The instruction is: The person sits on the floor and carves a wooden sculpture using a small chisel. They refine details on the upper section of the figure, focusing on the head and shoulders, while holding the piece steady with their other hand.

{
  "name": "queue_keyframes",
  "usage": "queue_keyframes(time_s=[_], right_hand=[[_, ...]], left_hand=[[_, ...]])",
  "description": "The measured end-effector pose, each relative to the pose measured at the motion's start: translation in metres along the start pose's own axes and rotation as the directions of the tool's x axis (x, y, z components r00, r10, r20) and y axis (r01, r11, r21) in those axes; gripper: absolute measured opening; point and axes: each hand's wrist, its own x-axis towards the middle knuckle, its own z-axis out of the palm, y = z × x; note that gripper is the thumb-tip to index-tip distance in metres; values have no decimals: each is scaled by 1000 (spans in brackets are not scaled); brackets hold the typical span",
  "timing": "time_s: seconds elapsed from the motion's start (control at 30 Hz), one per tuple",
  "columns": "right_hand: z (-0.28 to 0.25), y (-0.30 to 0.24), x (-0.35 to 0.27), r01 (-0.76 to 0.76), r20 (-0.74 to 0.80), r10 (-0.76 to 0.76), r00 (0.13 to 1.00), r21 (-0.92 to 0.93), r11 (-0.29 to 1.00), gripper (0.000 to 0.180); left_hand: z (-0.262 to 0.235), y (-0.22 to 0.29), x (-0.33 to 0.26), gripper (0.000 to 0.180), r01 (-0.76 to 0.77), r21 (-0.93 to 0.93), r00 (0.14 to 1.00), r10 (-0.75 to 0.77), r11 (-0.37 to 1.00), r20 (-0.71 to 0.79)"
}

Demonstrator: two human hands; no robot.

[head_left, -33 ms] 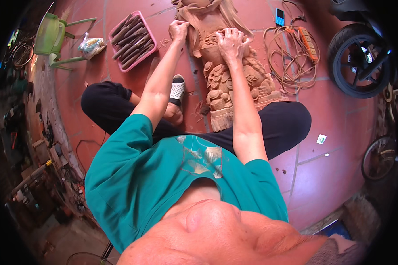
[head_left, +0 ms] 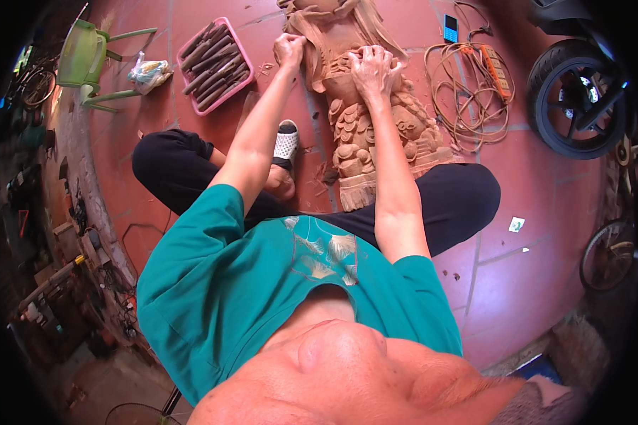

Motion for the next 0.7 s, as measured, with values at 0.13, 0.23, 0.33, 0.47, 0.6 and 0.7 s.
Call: queue_keyframes(time_s=[0.13, 0.23, 0.33, 0.47, 0.6, 0.7], right_hand=[[-4, 8, -3, -8, 27, 8, 1000, 11, 1000, 36], [-1, 6, 4, 7, -12, -7, 1000, 5, 1000, 37], [-2, 4, 5, 12, -3, -12, 1000, 36, 999, 37], [0, 4, 5, 12, -7, -11, 1000, 56, 998, 36], [0, 10, 3, 3, -9, -2, 1000, 59, 998, 37], [-1, 4, 5, 9, 0, -9, 1000, 74, 997, 36]], left_hand=[[-8, 3, -48, 24, -96, 109, 994, 89, 989, 63], [-13, -2, -59, 25, -91, 80, 993, 85, 993, 76], [-15, -9, -60, 23, -22, -2, 998, 22, 1000, 60], [-17, -11, -53, 22, -79, -21, 992, 80, 997, 102], [-18, 4, -41, 20, -147, 81, 971, 129, 986, 201], [-18, -7, -23, 23, -47, -26, 979, 52, 999, 198]])
